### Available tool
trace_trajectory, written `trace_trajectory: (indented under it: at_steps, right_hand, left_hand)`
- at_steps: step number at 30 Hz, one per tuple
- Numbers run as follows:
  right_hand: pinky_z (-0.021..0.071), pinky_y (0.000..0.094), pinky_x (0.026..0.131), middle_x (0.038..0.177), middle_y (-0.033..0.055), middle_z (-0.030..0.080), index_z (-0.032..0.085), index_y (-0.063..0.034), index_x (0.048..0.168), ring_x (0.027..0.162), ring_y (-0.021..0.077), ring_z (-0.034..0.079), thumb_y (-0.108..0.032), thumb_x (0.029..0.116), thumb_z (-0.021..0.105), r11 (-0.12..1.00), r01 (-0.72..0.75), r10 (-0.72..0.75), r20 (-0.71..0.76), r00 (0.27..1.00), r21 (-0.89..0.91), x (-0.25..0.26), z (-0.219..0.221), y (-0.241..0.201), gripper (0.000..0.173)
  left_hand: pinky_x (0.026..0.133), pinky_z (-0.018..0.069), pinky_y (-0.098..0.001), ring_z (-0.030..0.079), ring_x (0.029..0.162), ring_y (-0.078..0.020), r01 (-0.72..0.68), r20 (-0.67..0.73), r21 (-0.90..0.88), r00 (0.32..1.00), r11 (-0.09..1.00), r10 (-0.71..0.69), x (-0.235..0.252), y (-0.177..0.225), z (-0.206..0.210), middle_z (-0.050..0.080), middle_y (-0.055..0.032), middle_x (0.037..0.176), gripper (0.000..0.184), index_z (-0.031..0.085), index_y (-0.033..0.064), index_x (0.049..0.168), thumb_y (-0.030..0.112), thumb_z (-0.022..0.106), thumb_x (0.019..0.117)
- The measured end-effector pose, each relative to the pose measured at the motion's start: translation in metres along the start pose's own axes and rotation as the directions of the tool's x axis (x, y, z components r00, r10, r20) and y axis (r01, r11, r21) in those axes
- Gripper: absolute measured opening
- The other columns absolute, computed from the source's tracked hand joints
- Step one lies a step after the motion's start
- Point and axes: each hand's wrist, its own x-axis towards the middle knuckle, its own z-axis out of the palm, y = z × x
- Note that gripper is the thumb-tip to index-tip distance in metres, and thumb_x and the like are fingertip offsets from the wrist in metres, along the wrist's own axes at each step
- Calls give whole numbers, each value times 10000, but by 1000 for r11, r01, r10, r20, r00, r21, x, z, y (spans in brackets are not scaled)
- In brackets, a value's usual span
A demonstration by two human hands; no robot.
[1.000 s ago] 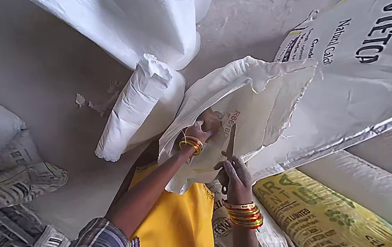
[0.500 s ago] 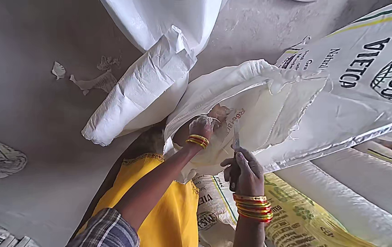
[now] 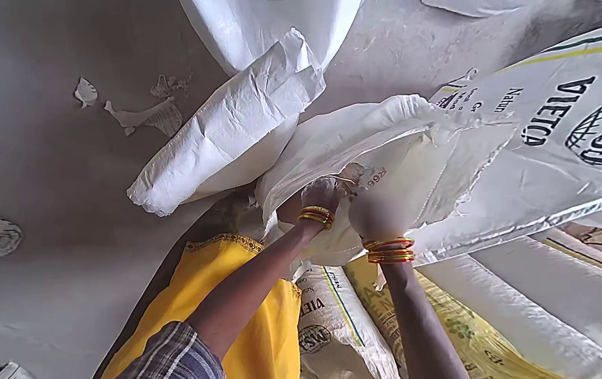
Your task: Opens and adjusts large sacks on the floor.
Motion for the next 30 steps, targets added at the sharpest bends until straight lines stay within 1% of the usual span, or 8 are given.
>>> trace_trajectory:
  at_steps: [3, 7, 13, 17, 21, 23, 26, 30]
  right_hand:
    - [494, 615, 887, 1136, 323, 671, 531, 5, 1417, 1089, 495, 658, -265, 1126, 384, 998, -30, 30, -10, 1000, -46, -3, 15, 4, 424]
    - [490, 599, 910, 1151, 314, 679, 510, -36, 1465, 1101, 489, 660, -246, 1127, 373, 998, -57, 57, -15, 998, -35, -1, 28, 6, 421]
    - [496, 588, 933, 1165, 305, 674, 540, 3, 1387, 1135, 466, 655, -248, 1129, 363, 996, -89, 91, 63, 994, -30, 5, 27, -1, 401]
    - [495, 621, 925, 1195, 314, 664, 520, -22, 1438, 1140, 490, 644, -255, 1128, 371, 997, -83, 83, 90, 992, -3, 16, 26, 1, 416]
    - [508, 650, 865, 1139, 327, 670, 519, -10, 1422, 1087, 519, 655, -254, 1129, 360, 999, -46, 47, 39, 998, -12, 22, 28, 3, 413]
    - [498, 628, 909, 1203, 325, 657, 502, 19, 1421, 1144, 505, 641, -230, 1129, 342, 998, -54, 57, 84, 995, -38, 21, 20, -4, 416]
    - [493, 613, 931, 1238, 321, 645, 484, 33, 1424, 1172, 490, 634, -240, 1133, 329, 997, -59, 64, 98, 993, -46, 21, 16, -9, 428]
    - [491, 612, 954, 1294, 311, 626, 500, 32, 1424, 1205, 478, 622, -180, 1117, 351, 997, -53, 59, 118, 991, -52, 24, 16, -17, 401]
  left_hand:
    - [995, 494, -576, 633, 1202, -423, 24, -11, -17, 1000, 1000, -24, -2, 0, 2, 685, -269, 1203, 310, 676, -58, 1194, 178, 511, 1079]
    - [1026, 481, -575, 630, 1226, -410, 67, -26, -55, 997, 996, -68, 0, 1, 5, 693, -254, 1224, 284, 696, -37, 1197, 149, 525, 1066]
    - [1055, 465, -563, 620, 1239, -418, 75, -45, -89, 996, 993, -79, -1, -1, 6, 681, -263, 1246, 307, 676, -40, 1239, 159, 512, 1073]
    - [1070, 454, -566, 594, 1265, -423, 88, 16, -137, 996, 987, -87, -7, 0, -5, 652, -270, 1289, 322, 633, -33, 1301, 171, 502, 1088]
    - [1070, 459, -544, 600, 1262, -417, 81, -23, -83, 996, 993, -83, -6, -2, 0, 650, -273, 1291, 345, 627, -49, 1296, 195, 488, 1094]
    - [1065, 455, -558, 607, 1249, -439, 60, -68, -63, 996, 996, -64, 1, -3, 7, 659, -300, 1260, 355, 643, -92, 1257, 181, 496, 1086]
    - [1138, 379, -504, 545, 1352, -378, 169, 70, -1, 983, 986, -169, 8, 6, -2, 628, -258, 1360, 394, 611, -61, 1344, 210, 463, 1099]
    - [1129, 390, -509, 558, 1337, -385, 124, 44, 30, 991, 992, -126, 7, 6, 2, 639, -259, 1342, 349, 632, -60, 1317, 141, 523, 1054]
